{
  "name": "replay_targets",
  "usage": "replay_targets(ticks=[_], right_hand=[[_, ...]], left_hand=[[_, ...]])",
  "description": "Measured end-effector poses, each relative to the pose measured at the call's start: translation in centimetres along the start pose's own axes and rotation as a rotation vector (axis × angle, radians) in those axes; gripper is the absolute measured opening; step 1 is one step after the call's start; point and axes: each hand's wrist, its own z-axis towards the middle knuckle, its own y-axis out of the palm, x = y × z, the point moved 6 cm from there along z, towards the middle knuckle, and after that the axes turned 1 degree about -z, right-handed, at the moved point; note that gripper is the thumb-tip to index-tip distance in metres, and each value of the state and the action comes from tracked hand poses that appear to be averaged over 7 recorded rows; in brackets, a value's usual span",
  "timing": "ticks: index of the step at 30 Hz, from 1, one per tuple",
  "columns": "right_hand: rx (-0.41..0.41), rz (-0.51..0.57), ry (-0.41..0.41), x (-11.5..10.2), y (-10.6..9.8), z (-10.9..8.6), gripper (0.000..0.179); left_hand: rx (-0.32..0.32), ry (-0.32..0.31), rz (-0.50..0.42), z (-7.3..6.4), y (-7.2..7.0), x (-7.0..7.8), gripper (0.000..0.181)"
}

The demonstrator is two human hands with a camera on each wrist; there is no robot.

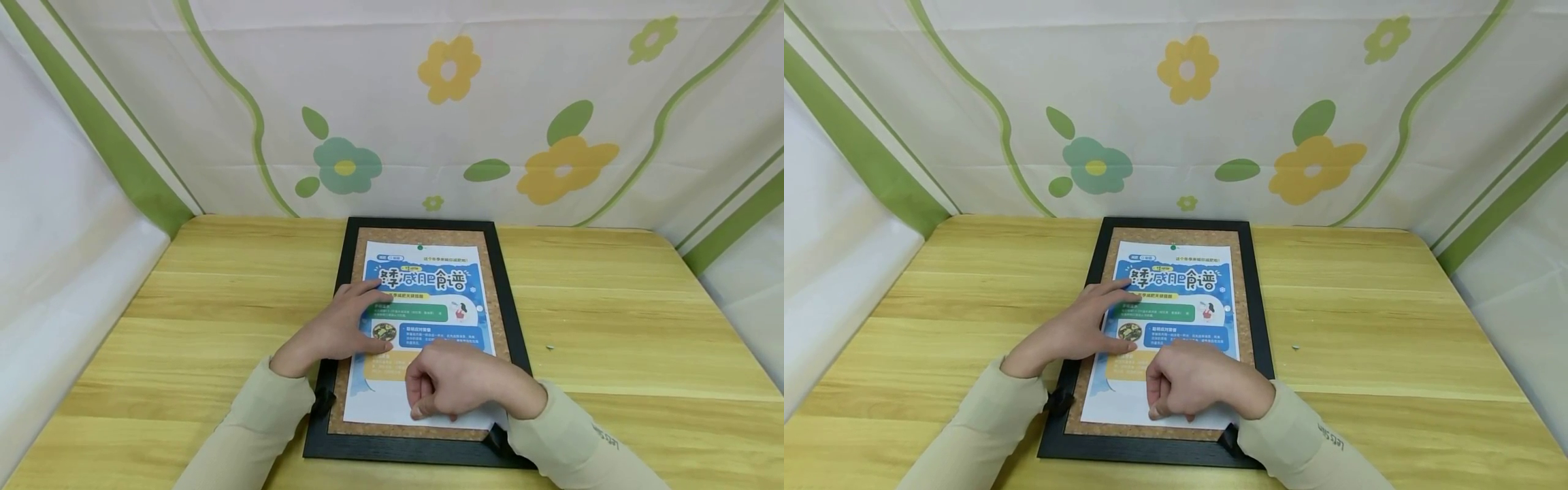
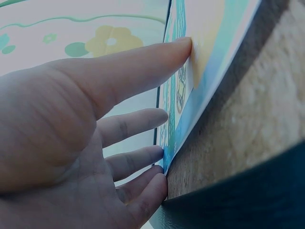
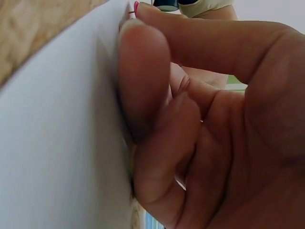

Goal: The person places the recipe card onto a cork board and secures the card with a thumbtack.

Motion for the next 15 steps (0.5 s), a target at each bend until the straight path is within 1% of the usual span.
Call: replay_targets(ticks=[4, 6, 10, 12, 15], right_hand=[[-0.002, 0.058, -0.026, 0.3, 0.0, -0.1, 0.021], [0.009, 0.071, -0.057, 0.5, -0.1, -0.1, 0.019], [0.063, 0.008, -0.126, 0.5, -0.7, 0.0, 0.015], [0.088, -0.029, -0.147, 0.6, -0.9, 0.0, 0.014], [0.092, -0.023, -0.168, 0.6, -1.1, 0.1, 0.013]], left_hand=[[0.0, 0.004, -0.001, 0.0, 0.1, 0.1, 0.072], [-0.002, 0.006, -0.001, 0.0, 0.1, 0.1, 0.072], [-0.001, 0.008, 0.001, 0.0, 0.0, 0.2, 0.072], [0.002, 0.009, 0.003, 0.0, 0.0, 0.2, 0.072], [0.004, 0.008, 0.003, 0.0, -0.1, 0.2, 0.072]])
